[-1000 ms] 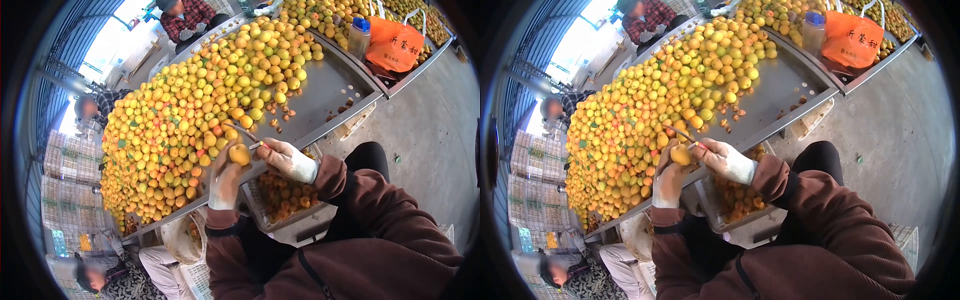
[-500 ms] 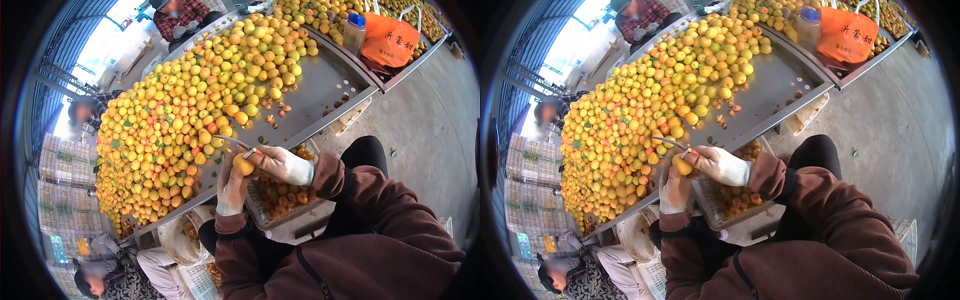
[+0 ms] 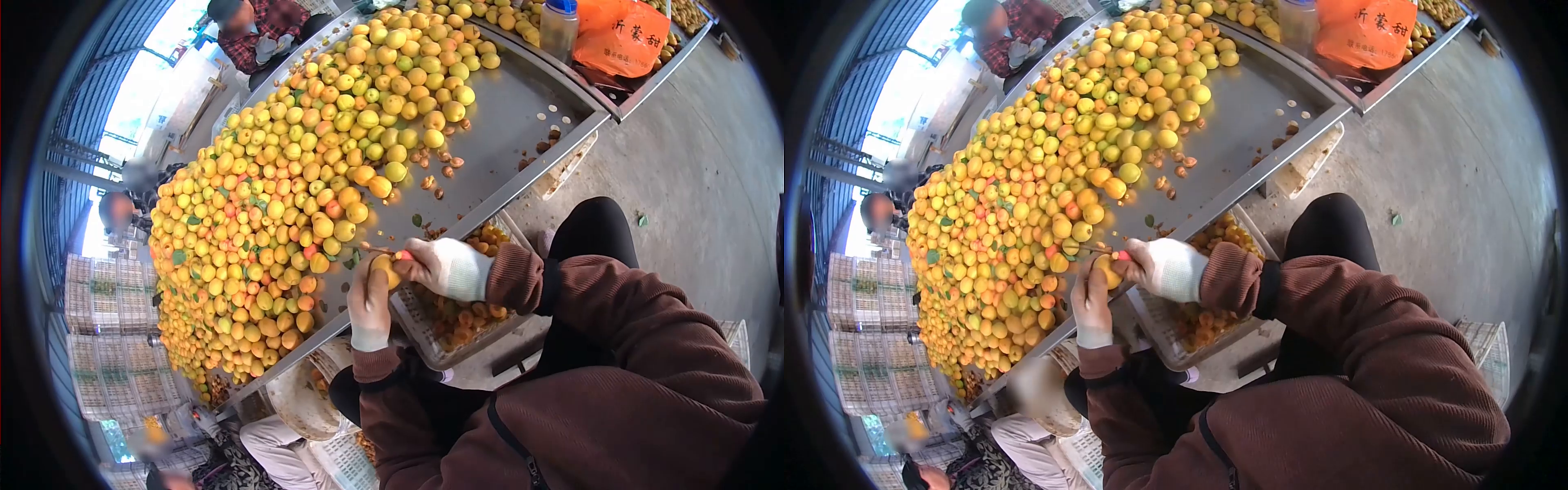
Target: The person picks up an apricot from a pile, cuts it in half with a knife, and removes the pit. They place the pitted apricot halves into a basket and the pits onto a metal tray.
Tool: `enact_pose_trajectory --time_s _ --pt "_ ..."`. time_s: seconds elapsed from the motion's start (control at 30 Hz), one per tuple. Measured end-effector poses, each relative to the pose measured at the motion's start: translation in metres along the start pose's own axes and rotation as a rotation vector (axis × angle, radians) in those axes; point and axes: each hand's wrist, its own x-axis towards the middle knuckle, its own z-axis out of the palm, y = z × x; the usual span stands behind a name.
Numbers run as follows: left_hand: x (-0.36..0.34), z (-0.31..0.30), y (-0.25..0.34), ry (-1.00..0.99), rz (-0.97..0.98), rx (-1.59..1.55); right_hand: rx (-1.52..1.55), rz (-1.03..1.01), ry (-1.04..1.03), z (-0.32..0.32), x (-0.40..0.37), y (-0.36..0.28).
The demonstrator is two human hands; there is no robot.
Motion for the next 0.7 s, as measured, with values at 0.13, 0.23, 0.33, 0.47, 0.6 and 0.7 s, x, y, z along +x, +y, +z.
enact_pose_trajectory --time_s 0.13,0.23,0.33,0.47,0.6,0.7 --pt "0.001 0.003 0.013 0.213 -0.1 -0.094 -0.315 0.017 -0.004 -0.011 0.004 -0.005" --pt "0.001 -0.006 0.005 0.157 -0.11 -0.005 0.255 -0.042 -0.055 -0.005 -0.003 -0.014" --pt "0.001 0.0 0.032 0.178 0.205 0.531 0.105 0.082 -0.121 0.007 -0.009 -0.015" --pt "0.002 0.004 -0.004 0.254 0.015 -0.12 0.154 0.012 -0.041 0.018 -0.015 -0.006" --pt "0.003 0.016 0.005 0.254 0.016 -0.117 0.196 0.046 -0.04 0.018 -0.018 -0.009" --pt "0.004 0.028 0.019 0.29 -0.087 -0.689 0.358 0.023 -0.027 0.024 -0.015 0.007"
